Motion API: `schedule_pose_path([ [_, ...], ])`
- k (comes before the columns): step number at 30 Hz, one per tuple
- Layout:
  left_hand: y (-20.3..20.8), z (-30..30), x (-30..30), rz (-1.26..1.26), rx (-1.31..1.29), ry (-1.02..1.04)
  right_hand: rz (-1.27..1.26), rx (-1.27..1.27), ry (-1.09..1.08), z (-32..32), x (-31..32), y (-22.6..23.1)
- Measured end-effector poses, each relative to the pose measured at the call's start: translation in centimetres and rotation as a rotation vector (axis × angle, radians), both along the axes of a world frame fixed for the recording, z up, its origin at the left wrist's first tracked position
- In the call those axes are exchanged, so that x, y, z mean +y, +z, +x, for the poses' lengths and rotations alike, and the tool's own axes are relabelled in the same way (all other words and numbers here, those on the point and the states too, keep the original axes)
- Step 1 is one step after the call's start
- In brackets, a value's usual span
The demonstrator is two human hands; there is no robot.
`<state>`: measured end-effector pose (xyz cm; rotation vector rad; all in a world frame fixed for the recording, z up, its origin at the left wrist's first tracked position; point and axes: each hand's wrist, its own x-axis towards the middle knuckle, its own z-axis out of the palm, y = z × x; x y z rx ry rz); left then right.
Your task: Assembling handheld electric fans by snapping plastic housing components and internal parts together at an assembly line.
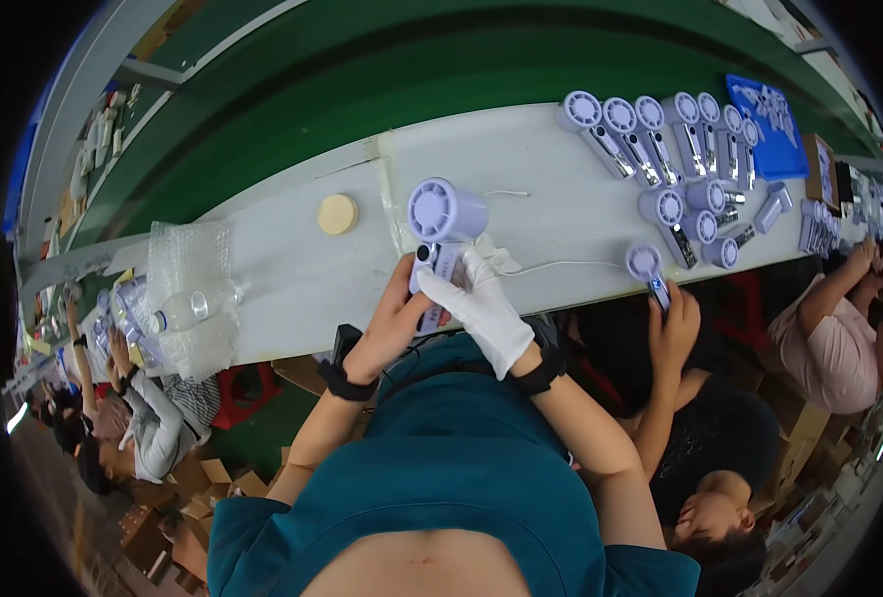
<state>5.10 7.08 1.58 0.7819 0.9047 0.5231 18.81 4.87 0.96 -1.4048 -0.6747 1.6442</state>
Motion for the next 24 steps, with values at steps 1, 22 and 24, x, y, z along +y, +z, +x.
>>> schedule_pose_path([
  [1, 1.2, 0.1, -0.2, -0.002, -0.001, -0.013, -0.052, 0.194, -0.023, 0.1, 0.2, 1.9],
  [22, 5.9, 0.7, -1.7, 0.882, 0.204, -0.086, 0.172, 0.323, -0.37, -1.3, -1.7, 6.7],
  [24, 5.5, 0.8, -1.6, 0.899, 0.2, -0.088, 0.123, 0.34, -0.391, -1.3, -1.5, 6.6],
])
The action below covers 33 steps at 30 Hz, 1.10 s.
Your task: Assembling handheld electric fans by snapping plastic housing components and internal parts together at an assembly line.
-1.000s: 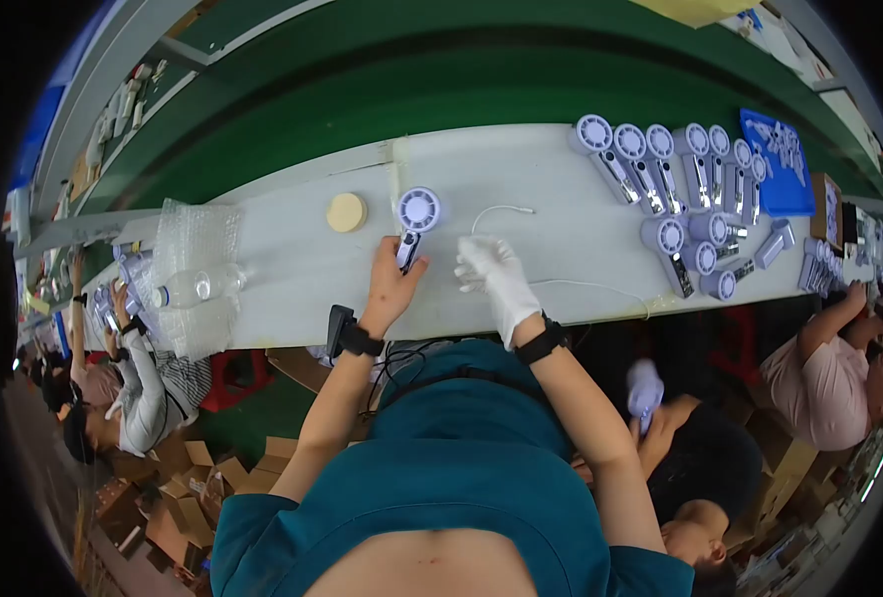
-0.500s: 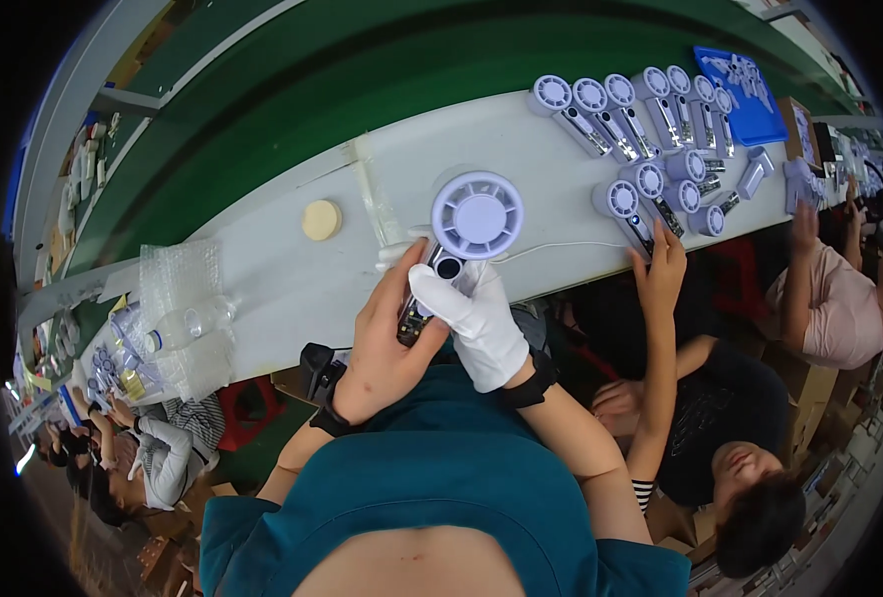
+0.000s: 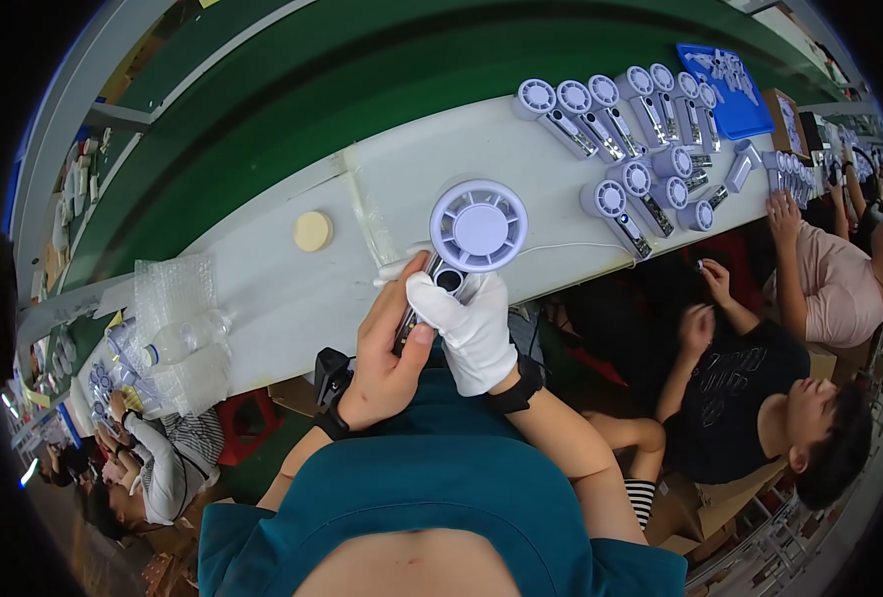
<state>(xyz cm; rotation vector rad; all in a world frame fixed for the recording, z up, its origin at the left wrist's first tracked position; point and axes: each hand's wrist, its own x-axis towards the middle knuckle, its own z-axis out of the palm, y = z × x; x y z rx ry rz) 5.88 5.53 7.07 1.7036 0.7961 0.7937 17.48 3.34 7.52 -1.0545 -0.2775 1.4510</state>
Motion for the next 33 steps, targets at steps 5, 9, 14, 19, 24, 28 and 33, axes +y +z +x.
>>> schedule_pose_path([
  [5, 1.7, -0.2, 0.5, -0.1, 0.165, -0.009, -0.035, 0.142, -0.03, -0.4, 0.9, 1.9],
  [9, 1.6, 0.2, 0.4, 0.019, 0.268, 0.006, -0.052, 0.126, -0.047, -0.3, 0.8, 1.1],
  [14, 0.1, 0.8, -0.1, 0.079, 0.16, 0.103, -0.093, 0.058, -0.058, -0.3, 1.2, 0.6],
  [19, -1.1, 1.8, 0.0, 0.009, 0.067, 0.162, -0.13, 0.081, -0.082, -0.1, 1.5, -0.3],
  [24, -0.5, 0.7, 1.1, -0.736, -0.038, 0.114, -0.261, -0.073, 0.042, 2.0, 1.4, -1.0],
  [28, 0.6, -1.7, 3.2, -0.766, 0.101, -0.04, -0.08, -0.804, -0.268, 3.6, 0.1, -0.9],
  [33, 1.5, -3.4, 4.0, 0.076, 0.346, -0.272, 0.555, -1.575, 0.98, 6.3, 3.3, 5.1],
])
